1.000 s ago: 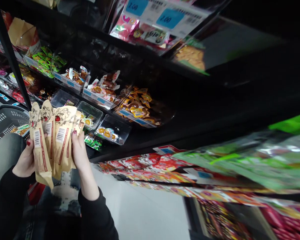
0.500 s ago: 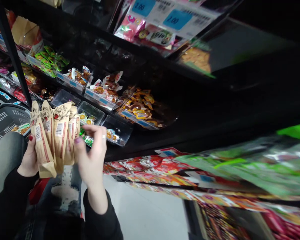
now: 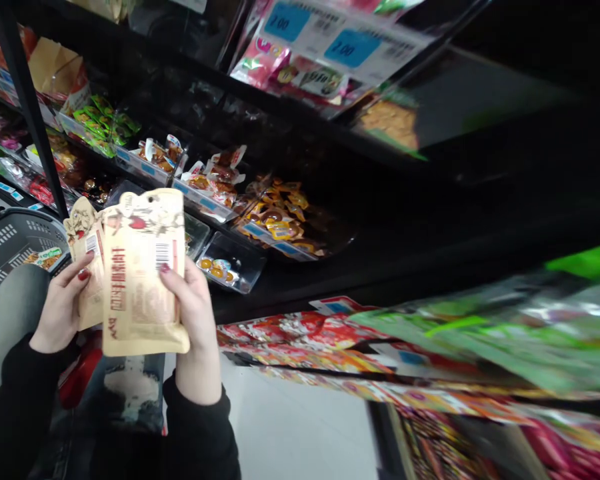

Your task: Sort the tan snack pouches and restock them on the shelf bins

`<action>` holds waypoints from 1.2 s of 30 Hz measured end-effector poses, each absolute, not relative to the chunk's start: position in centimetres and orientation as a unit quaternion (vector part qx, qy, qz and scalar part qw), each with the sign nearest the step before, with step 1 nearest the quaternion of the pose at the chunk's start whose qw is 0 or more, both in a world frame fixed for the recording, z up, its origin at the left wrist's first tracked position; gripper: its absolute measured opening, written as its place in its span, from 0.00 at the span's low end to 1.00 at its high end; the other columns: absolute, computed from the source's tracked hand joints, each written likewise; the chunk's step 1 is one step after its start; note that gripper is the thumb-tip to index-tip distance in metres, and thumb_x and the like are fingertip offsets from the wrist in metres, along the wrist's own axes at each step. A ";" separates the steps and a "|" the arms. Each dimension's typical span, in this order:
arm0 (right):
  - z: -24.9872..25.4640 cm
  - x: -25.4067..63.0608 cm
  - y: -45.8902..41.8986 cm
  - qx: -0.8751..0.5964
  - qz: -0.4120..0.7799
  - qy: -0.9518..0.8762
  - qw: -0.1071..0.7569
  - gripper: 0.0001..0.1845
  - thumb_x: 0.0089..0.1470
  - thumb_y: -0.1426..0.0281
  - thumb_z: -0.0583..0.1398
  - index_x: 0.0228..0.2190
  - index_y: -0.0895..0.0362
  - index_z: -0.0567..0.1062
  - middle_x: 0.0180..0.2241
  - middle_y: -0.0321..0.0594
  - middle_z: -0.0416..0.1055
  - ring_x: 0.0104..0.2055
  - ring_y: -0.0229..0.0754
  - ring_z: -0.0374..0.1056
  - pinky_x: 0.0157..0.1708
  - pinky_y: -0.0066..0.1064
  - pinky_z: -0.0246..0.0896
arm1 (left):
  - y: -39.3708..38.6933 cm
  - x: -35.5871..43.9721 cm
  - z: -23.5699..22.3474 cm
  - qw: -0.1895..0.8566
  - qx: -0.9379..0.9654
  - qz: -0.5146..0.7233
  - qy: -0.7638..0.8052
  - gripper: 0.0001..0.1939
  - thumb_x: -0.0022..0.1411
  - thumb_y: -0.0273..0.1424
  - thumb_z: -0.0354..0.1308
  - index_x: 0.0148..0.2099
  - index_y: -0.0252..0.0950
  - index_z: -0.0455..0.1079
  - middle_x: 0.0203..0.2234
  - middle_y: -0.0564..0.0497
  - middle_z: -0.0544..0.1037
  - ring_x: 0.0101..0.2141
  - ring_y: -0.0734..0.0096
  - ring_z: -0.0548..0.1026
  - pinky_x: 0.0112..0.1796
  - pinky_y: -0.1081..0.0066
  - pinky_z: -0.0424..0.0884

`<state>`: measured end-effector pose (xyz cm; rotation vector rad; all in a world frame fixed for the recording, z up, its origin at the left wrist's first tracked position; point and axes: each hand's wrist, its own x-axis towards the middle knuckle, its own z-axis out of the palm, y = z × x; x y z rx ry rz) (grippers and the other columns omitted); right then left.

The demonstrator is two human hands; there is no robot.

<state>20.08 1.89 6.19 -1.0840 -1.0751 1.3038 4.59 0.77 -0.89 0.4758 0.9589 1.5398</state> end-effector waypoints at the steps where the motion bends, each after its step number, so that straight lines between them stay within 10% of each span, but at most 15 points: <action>1: 5.8 20.8 1.8 -0.449 0.562 -0.402 0.566 0.16 0.43 0.63 0.64 0.36 0.54 0.77 0.36 0.38 0.78 0.41 0.48 0.73 0.44 0.41 0.68 | 0.9 4.2 -0.9 0.583 0.199 0.657 0.434 0.22 0.38 0.41 0.73 0.39 0.38 0.80 0.42 0.46 0.81 0.49 0.53 0.75 0.47 0.64 0.73; 15: 3.5 24.3 1.6 -0.392 0.712 -0.223 0.538 0.27 0.59 0.52 0.44 0.45 0.52 0.75 0.54 0.41 0.71 0.64 0.48 0.57 0.61 0.56 0.50 | 1.0 3.1 -0.7 0.556 0.224 0.694 0.398 0.23 0.52 0.39 0.67 0.51 0.45 0.75 0.53 0.49 0.75 0.57 0.53 0.68 0.55 0.58 0.66; 36: 4.1 21.9 0.5 -0.333 0.652 -0.236 0.639 0.33 0.49 0.39 0.47 0.48 0.40 0.72 0.55 0.38 0.69 0.58 0.57 0.60 0.45 0.53 0.60 | 0.9 2.9 -0.2 0.551 0.200 0.702 0.404 0.21 0.47 0.38 0.70 0.46 0.45 0.78 0.51 0.52 0.77 0.56 0.56 0.69 0.52 0.65 0.70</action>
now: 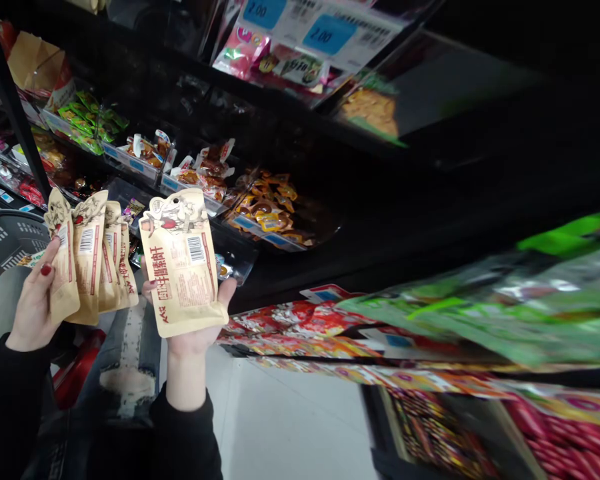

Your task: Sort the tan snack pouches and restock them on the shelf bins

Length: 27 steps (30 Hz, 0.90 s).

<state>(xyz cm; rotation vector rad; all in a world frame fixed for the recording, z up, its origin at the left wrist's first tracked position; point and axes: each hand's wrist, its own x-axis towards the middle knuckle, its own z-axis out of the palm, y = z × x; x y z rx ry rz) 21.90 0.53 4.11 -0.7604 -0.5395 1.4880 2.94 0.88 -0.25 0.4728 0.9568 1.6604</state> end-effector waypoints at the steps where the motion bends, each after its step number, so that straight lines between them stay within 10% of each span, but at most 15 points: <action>1: 4.1 21.9 0.5 -0.327 0.658 -0.234 0.636 0.31 0.50 0.40 0.47 0.47 0.39 0.73 0.55 0.37 0.70 0.58 0.56 0.60 0.44 0.51 0.61 | 0.9 2.9 -0.2 0.553 0.200 0.700 0.406 0.20 0.47 0.38 0.70 0.45 0.45 0.78 0.51 0.52 0.77 0.56 0.55 0.69 0.51 0.64 0.70; 13: 1.6 22.5 1.9 -0.298 0.663 -0.235 0.646 0.19 0.59 0.62 0.51 0.48 0.51 0.74 0.53 0.41 0.71 0.37 0.39 0.66 0.30 0.32 0.65 | 0.9 2.9 -0.4 0.554 0.190 0.694 0.418 0.21 0.46 0.36 0.71 0.45 0.45 0.78 0.49 0.52 0.78 0.56 0.52 0.68 0.51 0.60 0.71; 18: -0.1 23.8 2.5 -0.168 0.675 -0.223 0.683 0.12 0.58 0.71 0.55 0.42 0.52 0.76 0.28 0.32 0.72 0.21 0.33 0.57 0.20 0.24 0.59 | 0.9 2.8 -0.6 0.548 0.196 0.701 0.412 0.24 0.44 0.37 0.71 0.47 0.44 0.77 0.54 0.52 0.74 0.59 0.52 0.65 0.53 0.60 0.69; 24: 1.0 26.2 2.9 -0.483 0.437 -0.311 0.693 0.12 0.43 0.60 0.66 0.27 0.53 0.72 0.25 0.30 0.68 0.23 0.34 0.60 0.25 0.29 0.57 | 0.3 2.8 0.3 0.582 0.257 0.695 0.335 0.31 0.52 0.40 0.65 0.59 0.51 0.66 0.58 0.54 0.70 0.61 0.56 0.61 0.56 0.62 0.64; 27: 1.6 26.3 3.2 -0.610 0.282 -0.376 0.638 0.14 0.42 0.60 0.66 0.26 0.55 0.70 0.25 0.31 0.69 0.26 0.36 0.61 0.29 0.30 0.57 | 0.1 2.8 0.8 0.607 0.214 0.691 0.330 0.20 0.50 0.40 0.66 0.48 0.49 0.75 0.45 0.55 0.80 0.59 0.56 0.65 0.56 0.62 0.66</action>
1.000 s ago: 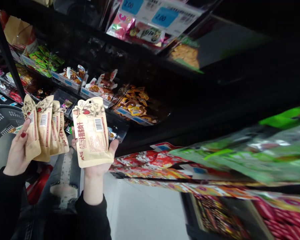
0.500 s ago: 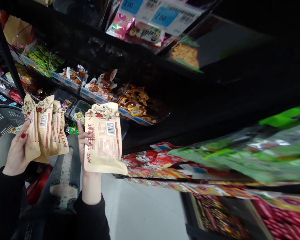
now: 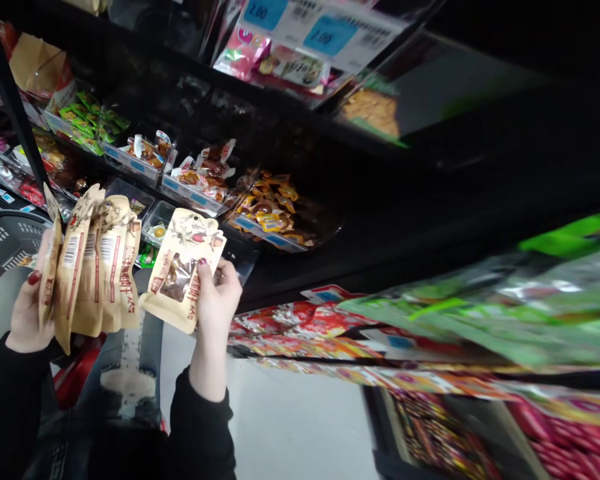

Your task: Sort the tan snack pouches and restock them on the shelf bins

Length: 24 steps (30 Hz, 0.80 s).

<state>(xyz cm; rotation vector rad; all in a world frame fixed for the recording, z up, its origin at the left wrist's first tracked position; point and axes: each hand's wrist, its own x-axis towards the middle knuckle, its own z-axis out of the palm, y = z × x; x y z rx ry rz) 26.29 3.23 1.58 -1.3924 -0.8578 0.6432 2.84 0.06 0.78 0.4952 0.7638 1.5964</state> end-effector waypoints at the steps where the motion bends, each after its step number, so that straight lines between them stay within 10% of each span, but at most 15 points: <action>1: 1.7 26.0 3.3 -0.624 0.262 -0.400 0.618 0.13 0.43 0.60 0.65 0.25 0.55 0.70 0.25 0.32 0.69 0.27 0.37 0.61 0.30 0.30 0.56 | 0.1 2.9 0.9 0.612 0.195 0.690 0.334 0.15 0.47 0.40 0.68 0.40 0.48 0.77 0.38 0.55 0.82 0.58 0.55 0.67 0.55 0.62 0.67; 5: 1.6 23.7 3.2 -0.611 0.326 -0.476 0.543 0.13 0.48 0.58 0.60 0.27 0.55 0.68 0.24 0.32 0.69 0.26 0.38 0.62 0.29 0.30 0.57 | 0.2 3.3 1.0 0.631 0.143 0.681 0.343 0.09 0.39 0.37 0.71 0.23 0.46 0.72 0.20 0.57 0.79 0.54 0.52 0.71 0.53 0.62 0.70; 13: 1.4 20.7 2.8 -0.585 0.381 -0.473 0.537 0.12 0.51 0.59 0.57 0.31 0.55 0.67 0.24 0.32 0.68 0.26 0.39 0.63 0.29 0.30 0.58 | 0.6 3.4 0.3 0.748 0.125 0.568 0.319 0.26 0.38 0.31 0.64 0.46 0.39 0.73 0.42 0.46 0.81 0.53 0.43 0.71 0.49 0.55 0.73; 24: -0.2 20.2 4.3 -0.584 0.397 -0.473 0.527 0.11 0.49 0.60 0.56 0.28 0.55 0.68 0.27 0.34 0.69 0.32 0.41 0.64 0.38 0.34 0.58 | 0.5 3.9 -2.1 0.792 0.093 0.528 0.291 0.18 0.37 0.41 0.67 0.33 0.39 0.75 0.35 0.46 0.83 0.54 0.43 0.71 0.51 0.53 0.71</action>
